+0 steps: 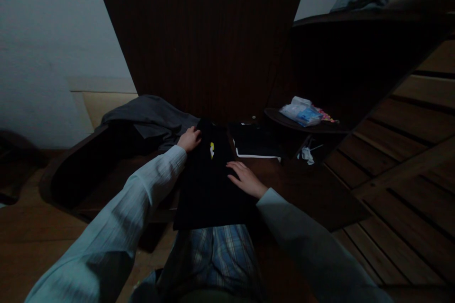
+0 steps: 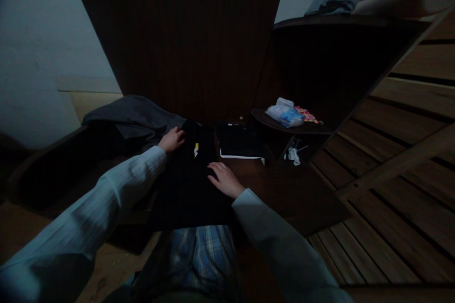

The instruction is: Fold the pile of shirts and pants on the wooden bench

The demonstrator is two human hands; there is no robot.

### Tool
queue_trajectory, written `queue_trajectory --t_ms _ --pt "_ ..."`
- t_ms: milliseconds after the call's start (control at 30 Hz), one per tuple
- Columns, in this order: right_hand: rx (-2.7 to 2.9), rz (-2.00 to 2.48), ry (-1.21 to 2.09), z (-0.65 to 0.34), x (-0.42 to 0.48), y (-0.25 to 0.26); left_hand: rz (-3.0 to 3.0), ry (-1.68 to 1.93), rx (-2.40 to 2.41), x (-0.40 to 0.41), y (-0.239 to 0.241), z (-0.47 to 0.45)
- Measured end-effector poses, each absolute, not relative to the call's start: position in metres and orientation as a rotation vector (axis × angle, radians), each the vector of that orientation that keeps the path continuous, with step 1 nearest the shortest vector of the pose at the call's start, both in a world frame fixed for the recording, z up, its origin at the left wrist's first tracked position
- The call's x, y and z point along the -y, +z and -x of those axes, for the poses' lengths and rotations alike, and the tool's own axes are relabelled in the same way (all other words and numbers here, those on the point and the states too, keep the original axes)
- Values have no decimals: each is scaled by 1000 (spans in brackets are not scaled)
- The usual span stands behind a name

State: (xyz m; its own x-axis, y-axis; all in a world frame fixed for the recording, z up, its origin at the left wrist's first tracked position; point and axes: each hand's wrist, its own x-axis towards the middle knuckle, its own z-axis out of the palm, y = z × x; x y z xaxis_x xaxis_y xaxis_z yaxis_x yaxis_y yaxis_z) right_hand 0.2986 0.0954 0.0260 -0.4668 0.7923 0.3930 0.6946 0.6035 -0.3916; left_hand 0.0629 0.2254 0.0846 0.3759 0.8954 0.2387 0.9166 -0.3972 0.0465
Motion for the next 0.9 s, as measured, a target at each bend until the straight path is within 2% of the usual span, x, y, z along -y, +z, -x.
queue_trajectory --t_ms 233,467,667,800,900 --pt "2298 1167 240 -299 -95 28 2382 -426 2017 -216 72 -60" --pt "2293 1164 235 -298 -94 29 2585 -410 1903 -204 64 -50" --pt "2266 1168 254 -300 -92 29 2594 -563 1871 -204 59 -41" --pt "2077 1299 237 -304 -94 28 2703 -721 1867 -183 52 -27" --pt "1963 1452 276 -307 -97 28 2793 -689 1807 -157 49 -16"
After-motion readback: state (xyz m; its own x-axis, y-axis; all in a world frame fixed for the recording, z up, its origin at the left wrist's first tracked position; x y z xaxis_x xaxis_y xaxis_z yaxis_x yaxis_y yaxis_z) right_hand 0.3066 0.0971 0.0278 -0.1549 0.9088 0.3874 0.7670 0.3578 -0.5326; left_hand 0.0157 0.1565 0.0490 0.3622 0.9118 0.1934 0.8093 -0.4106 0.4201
